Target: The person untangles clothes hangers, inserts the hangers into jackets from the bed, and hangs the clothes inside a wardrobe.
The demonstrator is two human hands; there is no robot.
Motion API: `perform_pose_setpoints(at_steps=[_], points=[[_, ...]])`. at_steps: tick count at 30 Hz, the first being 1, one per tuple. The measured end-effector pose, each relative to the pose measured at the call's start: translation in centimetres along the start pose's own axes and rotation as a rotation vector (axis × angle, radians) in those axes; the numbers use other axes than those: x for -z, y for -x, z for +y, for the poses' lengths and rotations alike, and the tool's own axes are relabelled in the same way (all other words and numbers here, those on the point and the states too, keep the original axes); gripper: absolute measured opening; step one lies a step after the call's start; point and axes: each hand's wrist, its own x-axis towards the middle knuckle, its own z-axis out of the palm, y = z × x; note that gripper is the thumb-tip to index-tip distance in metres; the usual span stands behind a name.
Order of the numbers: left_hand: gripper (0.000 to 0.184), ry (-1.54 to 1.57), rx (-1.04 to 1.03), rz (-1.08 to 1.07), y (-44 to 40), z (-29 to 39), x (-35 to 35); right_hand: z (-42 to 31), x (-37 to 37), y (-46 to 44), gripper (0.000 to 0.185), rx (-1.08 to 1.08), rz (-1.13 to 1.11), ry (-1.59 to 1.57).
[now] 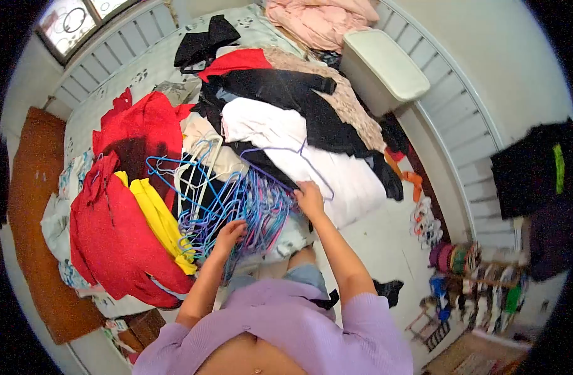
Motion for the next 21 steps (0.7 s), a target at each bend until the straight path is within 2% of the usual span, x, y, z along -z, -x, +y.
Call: perform_pose_setpoints(at_steps=[2,3,4,6,8,9,10,12,13,14,16,18,19,20,21], points=[[0.031,0.017,0.039,0.126,-0.7,0.2,-2.6,2.8,0.1,-5.9,0.032,0.045,0.097,0.036],[0.030,0.073,0.058,0.134,-1.0,0.2,-3.9,3.2,0.6,-8.3,0.040,0.030,0.118,0.063],[0.030,0.128,0.075,0.142,-1.4,0.2,-4.9,4.0,0.7,-10.8,0.056,0.054,0.113,0.158],[0.028,0.110,0.054,0.159,-1.7,1.4,-8.7,4.8,1.1,-14.8,0.070,-0.057,0.057,0.275],[0.029,0.114,0.053,0.083,-1.6,3.0,-12.0,6.8,0.5,-17.7,0.078,-0.058,-0.027,0.442],[0.029,0.121,0.056,0.116,-1.5,3.7,-13.4,7.8,0.2,-18.8,0.075,-0.088,-0.094,0.477],[0.031,0.092,0.070,0.063,-1.5,4.2,-14.5,9.1,-0.2,-19.7,0.060,-0.074,-0.125,0.494],[0.033,0.060,0.095,0.023,-1.2,4.4,-15.6,10.7,-0.3,-21.6,0.049,-0.097,-0.101,0.252],[0.033,0.089,0.087,0.029,-1.3,4.3,-15.9,10.8,0.2,-21.8,0.039,-0.038,-0.004,0.083],[0.033,0.119,0.073,0.028,-1.4,4.3,-16.2,10.8,0.6,-21.8,0.039,-0.036,-0.006,0.079],[0.032,0.152,0.097,0.070,-2.0,4.5,-16.3,6.9,4.1,-21.2,0.040,-0.282,0.073,-0.188],[0.034,0.209,0.089,0.116,-3.4,4.2,-15.5,6.4,5.2,-19.4,0.043,-0.204,0.163,-0.520],[0.038,0.178,0.061,0.114,-3.8,5.9,-15.4,0.9,10.0,-17.1,0.043,-0.263,0.018,-0.896],[0.045,0.230,0.023,0.144,-4.5,6.8,-15.5,0.8,10.4,-15.2,0.037,-0.234,-0.088,-0.891],[0.053,0.309,-0.017,0.113,-5.6,7.4,-15.2,-2.9,13.9,-12.5,0.031,-0.293,-0.299,-0.917]])
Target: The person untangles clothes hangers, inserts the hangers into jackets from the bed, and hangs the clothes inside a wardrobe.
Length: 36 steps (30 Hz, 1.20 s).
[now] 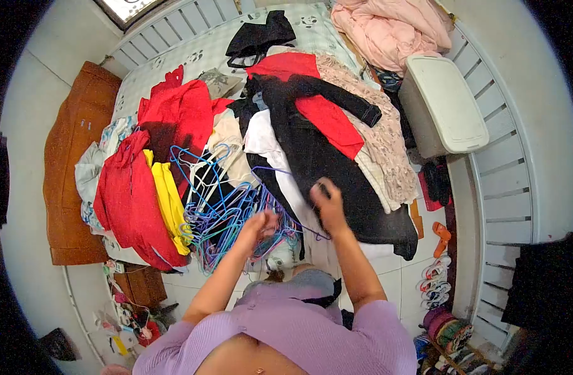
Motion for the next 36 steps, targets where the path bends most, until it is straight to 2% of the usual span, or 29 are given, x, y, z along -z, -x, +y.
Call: perform_pose_setpoints(at_steps=[1,3,4,5,6,7,8,9,10,11,12,13,14,15,17,18,19,21,23,25,26,27,28,30,31,33,34,35,36], points=[[0.063,0.124,-0.028,-0.025,-1.3,0.8,-0.1,0.8,-0.5,2.4,0.026,0.037,-0.133,0.030],[0.073,0.418,-0.018,-0.033,-4.1,1.6,0.4,-0.5,-0.7,6.6,0.027,-0.067,-0.643,0.145],[0.068,0.578,-0.033,-0.082,-5.3,2.3,0.7,-1.1,-1.1,8.1,0.028,-0.114,-0.853,0.102],[0.064,0.738,-0.048,-0.133,-6.2,2.8,0.9,0.1,-0.8,9.1,0.031,-0.108,-0.987,0.235],[0.064,0.745,-0.050,-0.141,-7.0,2.3,1.2,-0.5,-0.8,9.7,0.032,-0.211,-1.107,0.286],[0.060,0.576,0.019,-0.137,-7.8,1.7,1.3,-1.2,-0.9,10.3,0.033,-0.318,-1.224,0.336],[0.057,0.405,0.086,-0.131,-8.5,0.8,1.4,-1.7,-0.8,10.5,0.033,-0.319,-1.222,0.347],[0.054,0.292,0.059,0.079,-6.2,1.5,-0.7,-2.0,-0.6,10.6,0.033,-0.302,-1.109,0.535],[0.051,0.137,-0.038,0.153,-6.1,0.0,-1.3,-2.2,-0.1,10.8,0.034,-0.284,-0.990,0.715],[0.048,-0.021,-0.133,0.224,-6.2,-1.3,-1.9,1.0,1.6,10.1,0.038,-0.184,-0.799,0.696],[0.045,-0.155,-0.178,0.122,-3.5,0.2,-3.8,0.9,1.9,9.9,0.039,-0.078,-0.510,0.811],[0.040,-0.574,-0.535,0.073,-3.0,-0.6,-4.4,1.2,2.4,9.1,0.040,-0.038,-0.287,0.931],[0.037,-0.630,-0.599,-0.099,-2.4,-1.5,-5.1,2.0,3.1,8.6,0.044,0.138,-0.063,0.959],[0.035,-0.739,-0.664,-0.233,-1.9,-2.9,-5.9,2.7,3.7,7.7,0.056,0.215,0.046,0.807],[0.036,-0.920,-0.469,-0.572,2.4,-1.2,-8.2,0.6,1.7,6.8,0.076,0.213,0.122,0.691],[0.037,-1.008,-0.528,-0.652,2.9,-2.8,-8.9,0.6,0.5,6.1,0.085,0.290,0.094,0.804],[0.040,-1.064,-0.388,-0.806,4.3,-1.7,-9.7,0.9,-0.8,5.3,0.094,0.368,0.067,0.916],[0.044,-1.095,-0.520,-0.932,4.1,-4.1,-9.7,1.6,-4.0,3.9,0.108,0.013,0.098,1.174],[0.043,-1.205,-0.465,-0.970,3.0,-4.1,-9.2,4.9,-4.1,1.6,0.108,-0.129,0.186,1.342],[0.038,-1.214,-0.511,-0.927,2.9,-2.3,-7.8,9.1,-1.1,-1.1,0.086,-0.320,0.215,1.108],[0.031,-1.163,-0.422,-0.916,2.7,-1.5,-7.3,11.3,0.6,-2.2,0.069,-0.276,0.215,1.112],[0.026,-1.157,-0.423,-0.825,2.2,-1.1,-6.7,12.6,1.8,-2.7,0.055,-0.233,0.217,1.114],[0.021,-1.046,-0.514,-0.620,1.7,-0.7,-5.7,12.4,2.0,-2.4,0.046,-0.124,0.279,1.083],[0.018,-0.940,-0.771,-0.102,-0.4,-0.3,-4.1,10.5,3.0,-1.7,0.044,0.065,0.322,1.053],[0.022,-0.986,-0.874,0.040,-2.8,-0.1,-2.6,10.4,4.2,-2.1,0.044,0.206,0.316,0.945],[0.046,-1.190,-0.793,0.325,-5.3,1.6,-0.7,4.4,4.2,-0.3,0.039,0.263,0.268,0.792],[0.059,-1.275,-0.736,0.380,-5.9,3.0,-0.4,1.2,3.8,0.9,0.033,0.335,0.281,0.564],[0.069,-1.320,-0.701,0.412,-7.0,3.8,-0.2,-0.2,5.8,1.0,0.029,0.304,0.344,0.713],[0.077,-1.387,-0.710,0.409,-8.1,4.5,0.0,-3.6,5.5,2.5,0.028,0.358,0.406,0.592]])
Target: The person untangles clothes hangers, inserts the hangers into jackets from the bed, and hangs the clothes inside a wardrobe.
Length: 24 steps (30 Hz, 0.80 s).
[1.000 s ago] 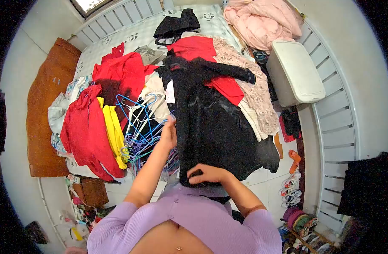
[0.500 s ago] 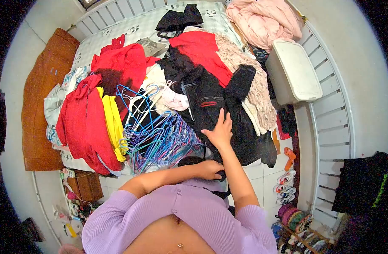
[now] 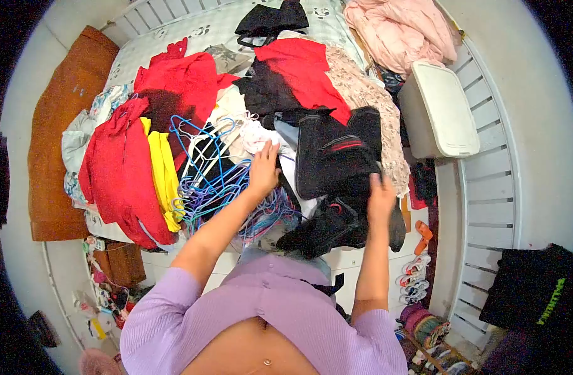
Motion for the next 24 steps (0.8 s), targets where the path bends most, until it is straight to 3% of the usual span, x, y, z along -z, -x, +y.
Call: perform_pose_setpoints(at_steps=[1,3,6,8,9,10,12,13,15,18,21,22,24], points=[[0.081,-0.059,-0.031,0.020,-1.0,-0.4,-0.6,0.2,1.8,-0.7,0.027,0.013,0.083,-0.040],[0.084,-0.193,-0.068,0.009,-2.4,-0.6,-1.3,1.0,4.6,-1.6,0.027,-0.036,0.209,-0.448],[0.073,-0.179,0.013,-0.167,-3.0,-1.6,-4.3,6.3,7.5,-4.1,0.026,0.071,0.404,-0.261],[0.065,-0.146,0.054,-0.245,-2.8,-2.2,-5.8,11.5,9.0,-5.6,0.027,0.134,0.283,0.237],[0.055,-0.196,0.068,-0.400,-2.3,-2.5,-6.4,16.0,9.0,-5.9,0.031,0.008,0.292,0.431],[0.045,-0.247,0.083,-0.556,-1.7,-2.9,-6.8,16.7,8.9,-5.6,0.032,-0.116,0.099,0.460],[0.036,-0.167,0.074,-0.460,0.3,-3.8,-7.0,16.3,7.7,-5.2,0.035,-0.358,-0.180,0.532],[0.028,-0.083,0.062,-0.355,0.6,-3.6,-6.3,16.7,6.3,-5.3,0.033,-0.284,-0.196,0.486],[0.030,-0.087,0.038,-0.309,-0.1,-3.2,-5.2,13.9,2.7,-5.3,0.030,0.051,-0.040,0.576],[0.030,-0.094,-0.302,0.087,-2.9,-2.6,-4.3,10.7,-4.2,-7.9,0.030,0.273,-0.152,0.345],[0.029,-0.157,-0.481,0.087,-6.2,-1.9,-4.6,8.5,-12.2,-11.4,0.033,0.402,-0.288,0.208],[0.026,-0.191,-0.420,-0.150,-6.6,-2.5,-5.9,8.0,-14.6,-12.5,0.038,0.429,-0.308,0.232],[0.031,-0.299,-0.354,-0.259,-6.7,-2.7,-7.7,8.0,-18.6,-13.8,0.043,0.458,-0.339,0.244]])
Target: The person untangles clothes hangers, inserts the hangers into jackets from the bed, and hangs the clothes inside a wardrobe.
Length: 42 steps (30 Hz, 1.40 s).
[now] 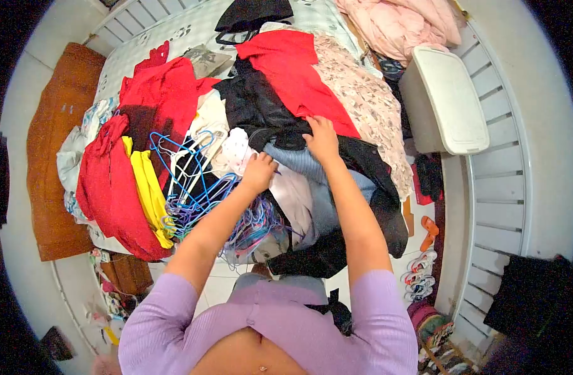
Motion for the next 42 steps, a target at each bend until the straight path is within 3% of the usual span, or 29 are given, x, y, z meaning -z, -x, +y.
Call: perform_pose_setpoints(at_steps=[1,3,5,7,9,11,13,14,15,16,17,18,19,21,22,24,25,27,28,29,31,33,35,39,42], points=[[0.036,-0.072,0.054,-0.130,0.1,0.1,-1.3,0.3,-1.8,-0.8,0.051,-0.009,-0.022,0.177],[0.038,-0.165,0.092,-0.072,1.4,0.6,-3.1,1.0,-4.3,-1.2,0.059,-0.010,-0.049,0.348],[0.026,-0.101,0.229,-0.068,2.3,1.2,-3.3,1.6,-5.6,-0.1,0.070,-0.265,-0.451,0.435],[0.024,-0.149,0.258,-0.102,3.1,1.2,-3.3,2.1,-5.9,1.2,0.055,-0.230,-0.549,0.379],[0.022,-0.012,0.216,-0.196,4.1,0.8,-3.2,1.6,-4.2,2.7,0.042,-0.228,-0.415,0.254],[0.020,0.006,0.166,-0.195,5.5,0.3,-1.9,0.8,-0.7,2.8,0.023,-0.185,-0.084,0.250],[0.016,0.114,0.136,-0.324,7.2,-0.1,-0.6,-1.0,5.5,0.2,0.027,-0.321,0.214,0.258],[0.016,0.114,0.122,-0.312,8.3,-0.3,-0.3,-1.0,8.8,-1.3,0.031,-0.268,0.409,0.118],[0.026,0.180,0.090,0.009,9.3,-0.6,-0.1,-2.5,12.9,-2.4,0.036,-0.263,0.480,0.106],[0.038,0.246,0.055,0.332,9.8,-0.7,0.2,-1.4,16.2,-3.8,0.040,-0.092,0.646,0.059],[0.041,0.437,0.012,0.095,9.3,-0.1,5.9,-2.8,20.3,-4.7,0.041,-0.081,0.704,0.007],[0.037,0.212,-0.029,0.173,10.1,-2.0,0.9,-7.1,24.3,-4.9,0.041,-0.120,0.784,-0.013],[0.033,-0.011,-0.068,0.247,11.0,-4.1,-4.0,-8.4,27.8,-5.1,0.042,0.030,0.884,-0.015],[0.032,0.014,0.163,0.046,11.5,-4.2,-2.4,-12.8,34.6,-4.1,0.045,-0.025,1.053,0.174],[0.029,-0.007,0.243,-0.456,11.5,-5.2,-1.2,-14.8,37.9,-3.3,0.044,0.056,1.142,0.205],[0.029,-0.117,0.257,-0.371,12.3,-6.7,1.8,-19.2,43.8,-1.6,0.040,0.187,1.308,0.151],[0.035,0.044,0.388,-0.606,11.7,-8.3,2.3,-21.2,46.7,-0.6,0.038,0.235,1.382,0.066],[0.038,0.040,0.591,-0.562,11.3,-8.8,5.2,-21.9,55.1,1.5,0.033,0.687,1.131,-0.408],[0.041,0.062,0.516,-0.469,10.6,-8.1,7.6,-22.0,57.9,1.5,0.027,0.839,1.261,-0.069],[0.045,0.086,0.441,-0.381,10.0,-6.8,10.1,-23.3,59.0,2.3,0.027,0.796,1.355,0.073],[0.056,0.336,0.122,0.163,8.6,-3.1,13.0,-25.7,58.8,4.4,0.026,0.612,1.442,0.237],[0.073,0.506,-0.164,0.355,7.0,2.3,16.6,-27.0,59.4,6.7,0.026,0.518,1.461,0.350],[0.085,0.633,-0.349,0.394,6.2,7.2,19.4,-27.9,60.9,9.5,0.025,0.440,1.458,0.451],[0.109,0.677,-0.427,0.459,6.2,14.5,22.2,-29.3,64.6,14.9,0.024,0.298,1.442,0.638],[0.116,0.768,-0.503,0.513,7.5,18.3,24.6,-30.1,66.2,16.9,0.024,0.227,1.424,0.730]])
